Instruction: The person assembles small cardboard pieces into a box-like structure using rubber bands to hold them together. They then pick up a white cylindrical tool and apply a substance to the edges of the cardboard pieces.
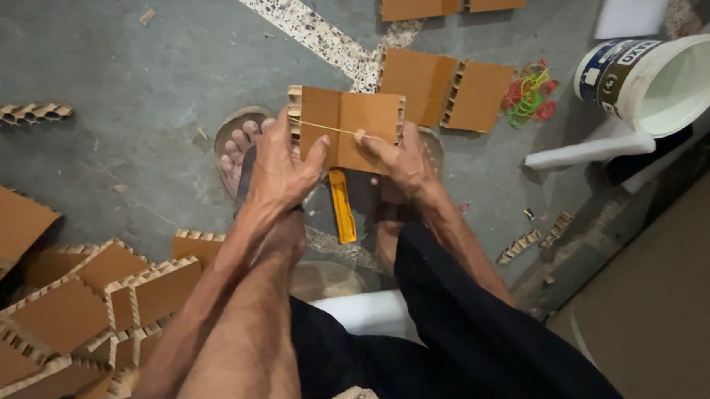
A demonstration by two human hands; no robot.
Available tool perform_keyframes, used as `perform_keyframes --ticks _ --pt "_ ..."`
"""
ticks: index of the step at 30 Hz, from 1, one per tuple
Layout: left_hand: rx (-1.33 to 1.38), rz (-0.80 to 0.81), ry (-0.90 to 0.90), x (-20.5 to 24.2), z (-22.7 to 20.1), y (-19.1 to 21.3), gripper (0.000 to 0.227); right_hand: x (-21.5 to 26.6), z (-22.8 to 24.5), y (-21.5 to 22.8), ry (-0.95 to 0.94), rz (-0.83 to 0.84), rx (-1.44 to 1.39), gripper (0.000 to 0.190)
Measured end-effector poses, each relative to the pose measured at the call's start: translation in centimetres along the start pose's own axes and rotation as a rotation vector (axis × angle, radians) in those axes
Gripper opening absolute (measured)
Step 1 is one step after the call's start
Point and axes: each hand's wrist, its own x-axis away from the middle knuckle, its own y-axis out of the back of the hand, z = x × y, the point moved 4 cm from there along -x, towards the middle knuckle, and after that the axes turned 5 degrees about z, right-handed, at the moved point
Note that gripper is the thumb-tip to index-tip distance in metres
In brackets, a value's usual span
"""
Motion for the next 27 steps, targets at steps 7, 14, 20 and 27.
perform_keyframes --ticks 7,14,20,27 --pt "-0.053 0.000 -0.005 -0.1 -0.1 -0.2 0.039 0.0 -0.4 -0.2 0.020 0.074 -0.055 0.047" --pt "-0.062 -0.011 -0.013 0.1 0.1 -0.3 0.038 0.7 1.1 -0.1 -0.013 -0.104 0.370 0.050" --pt "-0.036 -0.082 0.000 0.0 -0.4 0.4 0.043 1.4 3.9 0.0 0.054 -0.036 0.502 0.048" --pt "0.026 0.118 0.036 0.4 -0.5 1.3 0.065 0.0 8.4 3.5 0.110 0.151 0.363 0.049"
